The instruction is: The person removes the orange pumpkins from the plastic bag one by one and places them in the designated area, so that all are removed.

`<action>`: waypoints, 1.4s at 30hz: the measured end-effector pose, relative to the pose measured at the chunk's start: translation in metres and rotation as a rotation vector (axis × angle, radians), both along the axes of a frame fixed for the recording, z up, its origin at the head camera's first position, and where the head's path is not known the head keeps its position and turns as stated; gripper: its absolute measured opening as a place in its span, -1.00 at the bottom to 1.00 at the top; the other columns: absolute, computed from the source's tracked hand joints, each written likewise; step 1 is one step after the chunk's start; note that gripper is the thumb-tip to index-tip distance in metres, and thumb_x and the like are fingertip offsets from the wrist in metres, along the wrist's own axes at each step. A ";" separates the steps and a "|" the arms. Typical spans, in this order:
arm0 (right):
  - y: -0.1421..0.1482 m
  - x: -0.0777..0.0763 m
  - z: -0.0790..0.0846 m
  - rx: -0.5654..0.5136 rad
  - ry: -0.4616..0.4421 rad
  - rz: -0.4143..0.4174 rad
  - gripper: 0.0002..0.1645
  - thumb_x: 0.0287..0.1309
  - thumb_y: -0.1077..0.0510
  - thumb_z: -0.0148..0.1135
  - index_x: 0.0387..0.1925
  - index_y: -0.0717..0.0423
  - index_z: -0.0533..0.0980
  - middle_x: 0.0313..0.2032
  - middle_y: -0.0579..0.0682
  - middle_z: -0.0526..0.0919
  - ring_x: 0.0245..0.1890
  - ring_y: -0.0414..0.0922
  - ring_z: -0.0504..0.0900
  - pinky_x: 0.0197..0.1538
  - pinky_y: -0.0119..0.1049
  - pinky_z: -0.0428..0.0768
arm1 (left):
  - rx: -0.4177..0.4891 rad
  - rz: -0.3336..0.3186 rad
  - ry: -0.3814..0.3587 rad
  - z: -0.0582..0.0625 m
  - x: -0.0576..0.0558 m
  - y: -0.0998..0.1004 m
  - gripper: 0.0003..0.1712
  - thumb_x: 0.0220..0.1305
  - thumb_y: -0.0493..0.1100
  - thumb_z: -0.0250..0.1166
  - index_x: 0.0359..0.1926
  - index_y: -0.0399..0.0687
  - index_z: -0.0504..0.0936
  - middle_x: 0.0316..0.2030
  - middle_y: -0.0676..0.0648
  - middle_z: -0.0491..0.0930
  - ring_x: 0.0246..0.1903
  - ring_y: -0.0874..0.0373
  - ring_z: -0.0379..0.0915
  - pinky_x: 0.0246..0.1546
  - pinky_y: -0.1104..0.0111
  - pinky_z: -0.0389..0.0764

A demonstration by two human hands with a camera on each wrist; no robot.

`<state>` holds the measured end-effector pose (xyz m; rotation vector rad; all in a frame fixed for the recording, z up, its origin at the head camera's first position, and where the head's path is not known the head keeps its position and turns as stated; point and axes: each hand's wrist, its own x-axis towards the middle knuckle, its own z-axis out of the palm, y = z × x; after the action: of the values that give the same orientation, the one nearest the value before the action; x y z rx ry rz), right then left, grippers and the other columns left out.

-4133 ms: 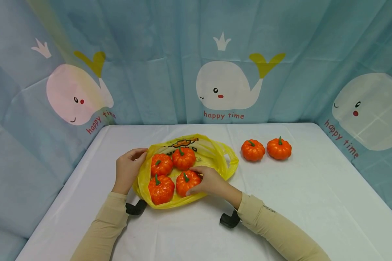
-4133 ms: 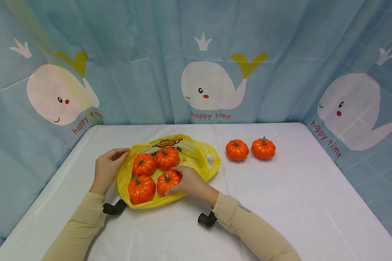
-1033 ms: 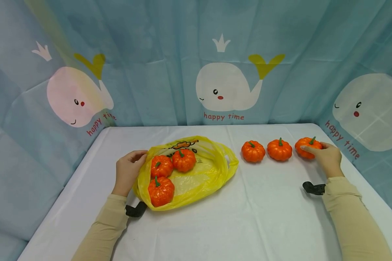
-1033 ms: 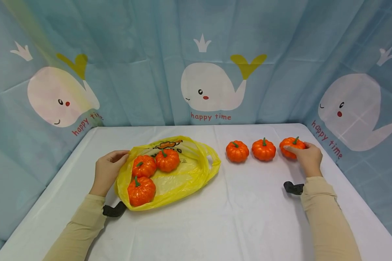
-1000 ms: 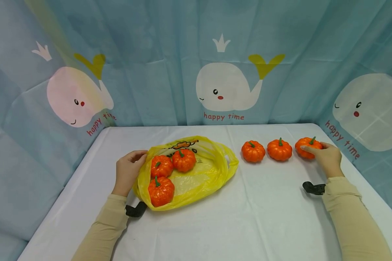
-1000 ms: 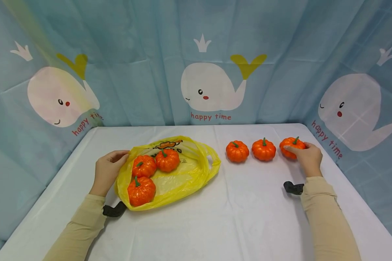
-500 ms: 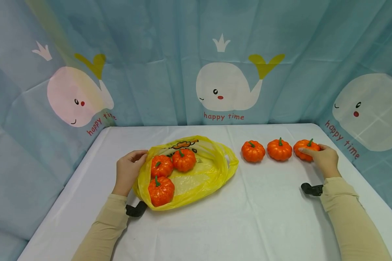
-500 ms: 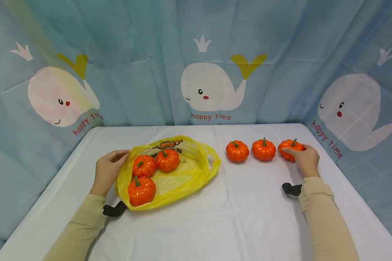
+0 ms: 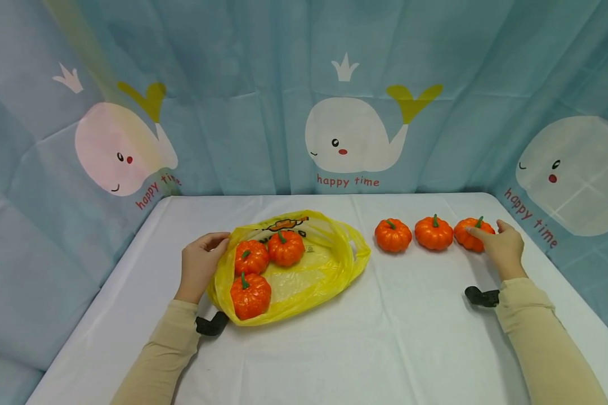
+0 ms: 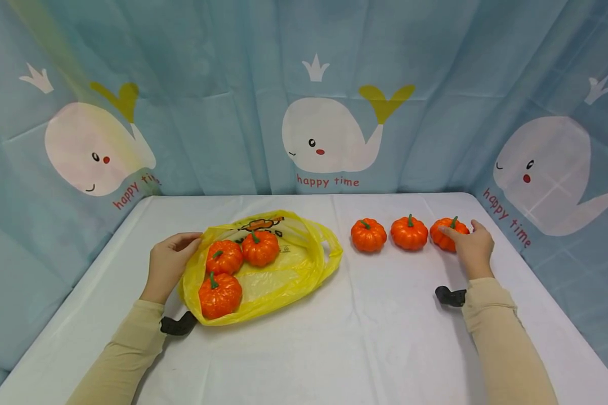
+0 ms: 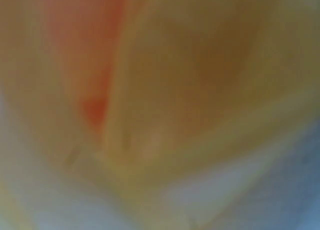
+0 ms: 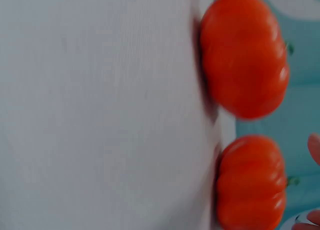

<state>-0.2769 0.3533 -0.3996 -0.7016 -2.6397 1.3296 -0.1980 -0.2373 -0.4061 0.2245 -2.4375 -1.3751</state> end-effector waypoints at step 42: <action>-0.250 0.067 0.017 -0.250 0.303 0.730 0.00 -0.08 0.12 0.58 0.40 0.16 0.33 0.42 0.12 0.37 0.44 0.06 0.33 0.39 -0.07 0.40 | -0.012 0.009 -0.014 0.000 -0.001 0.001 -0.69 0.41 -0.10 0.24 0.05 -0.13 0.70 0.04 -0.16 0.70 0.03 0.00 0.59 -0.16 0.82 0.42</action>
<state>-0.2095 0.1029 -0.3822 0.4874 -2.5743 1.7619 -0.1991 -0.2362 -0.4058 0.2419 -2.4525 -1.3593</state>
